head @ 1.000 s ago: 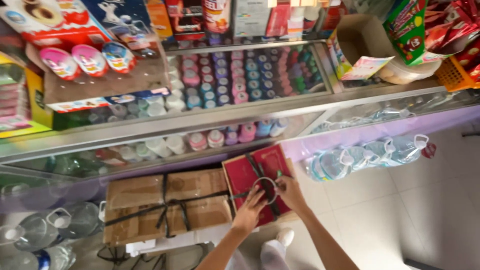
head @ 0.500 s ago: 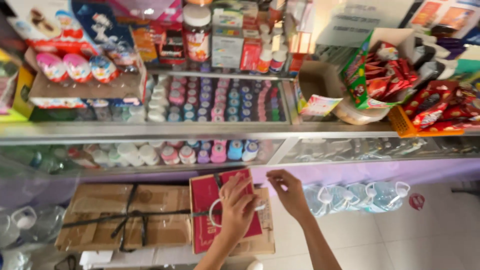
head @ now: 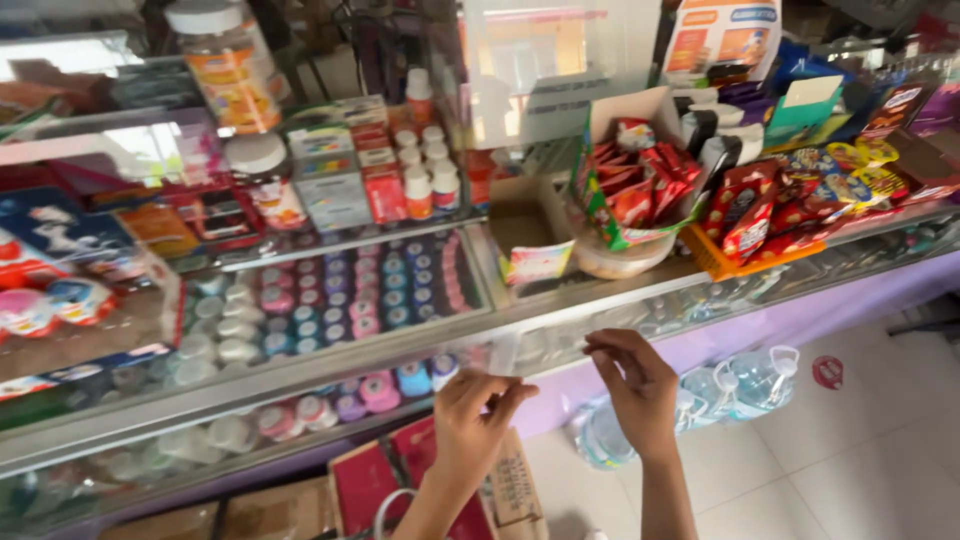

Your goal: The person takes various snack items, including packaged cookies, chocolate bars, and instant noodles, from a cardboard box and arranges them on a glass display counter. The person repeatedly moves between the box and the counter to organize the products.

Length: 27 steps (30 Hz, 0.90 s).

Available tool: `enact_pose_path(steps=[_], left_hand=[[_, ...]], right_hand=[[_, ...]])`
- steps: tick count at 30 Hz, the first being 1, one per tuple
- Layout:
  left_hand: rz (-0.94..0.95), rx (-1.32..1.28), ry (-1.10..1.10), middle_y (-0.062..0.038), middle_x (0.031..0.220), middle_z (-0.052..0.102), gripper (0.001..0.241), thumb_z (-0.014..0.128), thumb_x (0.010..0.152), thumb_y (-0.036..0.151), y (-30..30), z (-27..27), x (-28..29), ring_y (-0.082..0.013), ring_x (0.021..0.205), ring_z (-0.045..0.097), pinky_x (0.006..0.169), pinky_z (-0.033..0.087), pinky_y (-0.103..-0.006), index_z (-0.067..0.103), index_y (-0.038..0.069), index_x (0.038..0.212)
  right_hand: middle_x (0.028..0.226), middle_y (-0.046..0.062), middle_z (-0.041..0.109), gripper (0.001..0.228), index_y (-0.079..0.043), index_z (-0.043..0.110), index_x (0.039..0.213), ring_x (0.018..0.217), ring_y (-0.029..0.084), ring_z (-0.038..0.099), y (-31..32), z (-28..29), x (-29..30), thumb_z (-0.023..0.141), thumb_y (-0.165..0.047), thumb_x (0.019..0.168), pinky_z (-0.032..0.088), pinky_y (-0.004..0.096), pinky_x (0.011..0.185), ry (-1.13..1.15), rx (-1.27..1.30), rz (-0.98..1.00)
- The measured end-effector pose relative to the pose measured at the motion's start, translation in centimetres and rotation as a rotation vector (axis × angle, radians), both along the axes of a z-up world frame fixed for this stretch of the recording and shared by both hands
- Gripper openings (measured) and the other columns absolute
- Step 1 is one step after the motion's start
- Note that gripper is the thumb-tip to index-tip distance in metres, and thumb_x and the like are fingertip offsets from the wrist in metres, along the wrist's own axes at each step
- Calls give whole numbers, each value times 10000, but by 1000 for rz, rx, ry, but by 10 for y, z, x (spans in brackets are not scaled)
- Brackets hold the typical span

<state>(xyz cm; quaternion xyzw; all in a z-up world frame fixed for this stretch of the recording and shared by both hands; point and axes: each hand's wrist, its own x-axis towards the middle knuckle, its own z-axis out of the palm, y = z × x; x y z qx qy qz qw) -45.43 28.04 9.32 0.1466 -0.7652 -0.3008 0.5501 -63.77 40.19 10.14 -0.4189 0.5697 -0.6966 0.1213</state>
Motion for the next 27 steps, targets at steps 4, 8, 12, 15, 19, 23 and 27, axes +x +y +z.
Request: enact_pose_path(steps=[4,8,12,15,19,23,27], left_hand=[[79,75,79,-64,803,748,67,747,907,87,19,-3,-73,-211,565,642,540,477,-320,684,73,891],[286,489,184,-117,584,612,77,633,960,58,52,-27,-187,-270,433,497,449,376,-375,702,44,991],[46,540,153,-134,603,590,78,624,980,68,93,-8,-315,-305,467,488,454,381,-397,682,32,942],[-288,207,195,-109,698,627,148,612,1031,96,138,20,-385,-290,580,605,517,431,-382,586,39,896],[-348,143,91,-128,527,452,377,683,969,109,182,12,-453,-306,458,483,473,334,-431,476,46,660],[-461,144,109,-125,526,458,333,609,988,92,203,-36,-500,-294,435,484,452,321,-430,496,45,678],[-587,471,-165,-149,505,367,349,537,1053,111,252,-72,-560,-309,403,392,466,280,-439,464,19,724]], right_hand=[[1115,115,704,192,64,656,1163,1018,184,707,24,-3,-93,612,62,976,575,295,926,34,-39,-25],[956,109,699,173,70,695,1143,902,167,677,48,-9,-211,618,34,992,533,268,817,208,78,-64],[859,86,683,203,51,686,1178,803,141,652,93,27,-293,588,9,1005,542,259,762,125,72,-90],[815,78,695,146,41,679,1046,694,142,594,146,48,-335,574,-27,972,489,271,649,101,97,-291],[659,13,464,455,-43,474,742,632,126,516,229,2,-399,459,-224,1160,531,322,711,48,-130,-411],[577,-3,361,612,-94,369,654,535,108,391,305,-44,-420,390,-335,1216,494,327,616,-120,-131,-745],[554,51,508,513,-13,508,700,493,119,398,331,-45,-431,395,-278,1125,321,296,487,-224,101,-954]])
